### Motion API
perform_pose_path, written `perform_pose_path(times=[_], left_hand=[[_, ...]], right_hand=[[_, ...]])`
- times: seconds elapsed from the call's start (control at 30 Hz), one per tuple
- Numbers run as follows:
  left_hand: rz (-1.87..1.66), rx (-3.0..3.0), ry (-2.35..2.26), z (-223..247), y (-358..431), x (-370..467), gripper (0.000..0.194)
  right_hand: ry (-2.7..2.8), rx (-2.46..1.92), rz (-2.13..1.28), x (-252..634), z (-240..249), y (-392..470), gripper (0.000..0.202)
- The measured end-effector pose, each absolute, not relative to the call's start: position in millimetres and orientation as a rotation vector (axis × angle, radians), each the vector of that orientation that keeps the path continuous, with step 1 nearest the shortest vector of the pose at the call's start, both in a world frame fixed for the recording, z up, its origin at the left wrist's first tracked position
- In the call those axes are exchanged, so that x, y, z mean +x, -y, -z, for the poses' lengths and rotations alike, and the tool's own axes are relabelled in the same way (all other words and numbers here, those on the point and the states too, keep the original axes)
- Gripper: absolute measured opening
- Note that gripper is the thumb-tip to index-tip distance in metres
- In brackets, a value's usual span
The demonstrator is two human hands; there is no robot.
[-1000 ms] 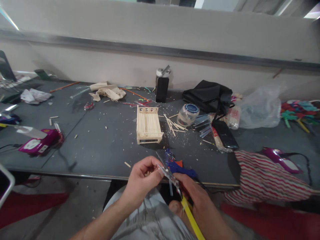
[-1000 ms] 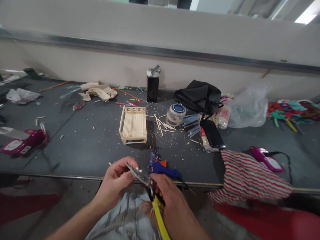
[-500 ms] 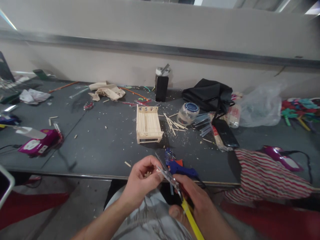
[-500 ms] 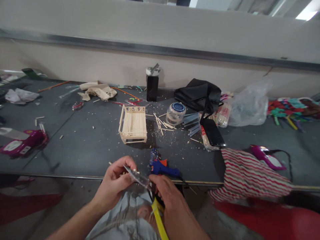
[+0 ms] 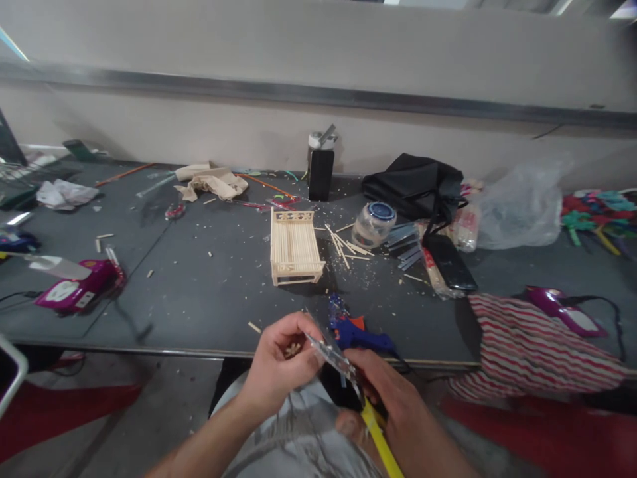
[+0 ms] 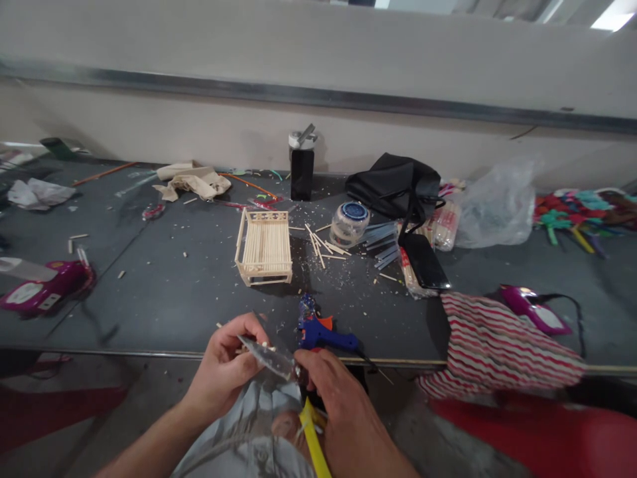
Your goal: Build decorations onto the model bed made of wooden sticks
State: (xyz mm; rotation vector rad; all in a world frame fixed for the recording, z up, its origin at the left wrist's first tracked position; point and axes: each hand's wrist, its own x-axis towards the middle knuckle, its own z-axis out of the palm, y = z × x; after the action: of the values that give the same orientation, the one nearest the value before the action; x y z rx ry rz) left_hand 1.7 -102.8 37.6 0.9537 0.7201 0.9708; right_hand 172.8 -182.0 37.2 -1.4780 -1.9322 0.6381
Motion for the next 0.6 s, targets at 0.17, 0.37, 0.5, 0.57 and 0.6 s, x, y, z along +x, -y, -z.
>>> perform_pose_path(times=[0.17, 0.37, 0.5, 0.57, 0.6], left_hand=[[-1.017, 0.993, -0.670, -37.9, 102.8, 1.5, 0.018], [-1.007, 1.041, -0.638, -38.7, 103.7, -1.2, 0.015], [-0.996, 1.026, -0.641, -35.6, 104.3, -2.6, 0.013], [-0.994, 1.021, -0.643, -33.5, 104.6, -3.2, 0.013], [-0.995, 1.020, -0.647, -32.6, 104.9, -3.4, 0.013]], right_hand=[[1.964, -1.490, -0.583, 172.7, -40.8, 182.4, 0.046], [1.961, -1.493, -0.689, 172.5, -38.9, 182.0, 0.040], [1.931, -1.500, -0.775, 171.9, -38.0, 181.6, 0.035], [1.910, -1.515, -0.813, 171.7, -37.5, 181.7, 0.033], [1.899, -1.518, -0.821, 171.6, -37.2, 181.8, 0.033]])
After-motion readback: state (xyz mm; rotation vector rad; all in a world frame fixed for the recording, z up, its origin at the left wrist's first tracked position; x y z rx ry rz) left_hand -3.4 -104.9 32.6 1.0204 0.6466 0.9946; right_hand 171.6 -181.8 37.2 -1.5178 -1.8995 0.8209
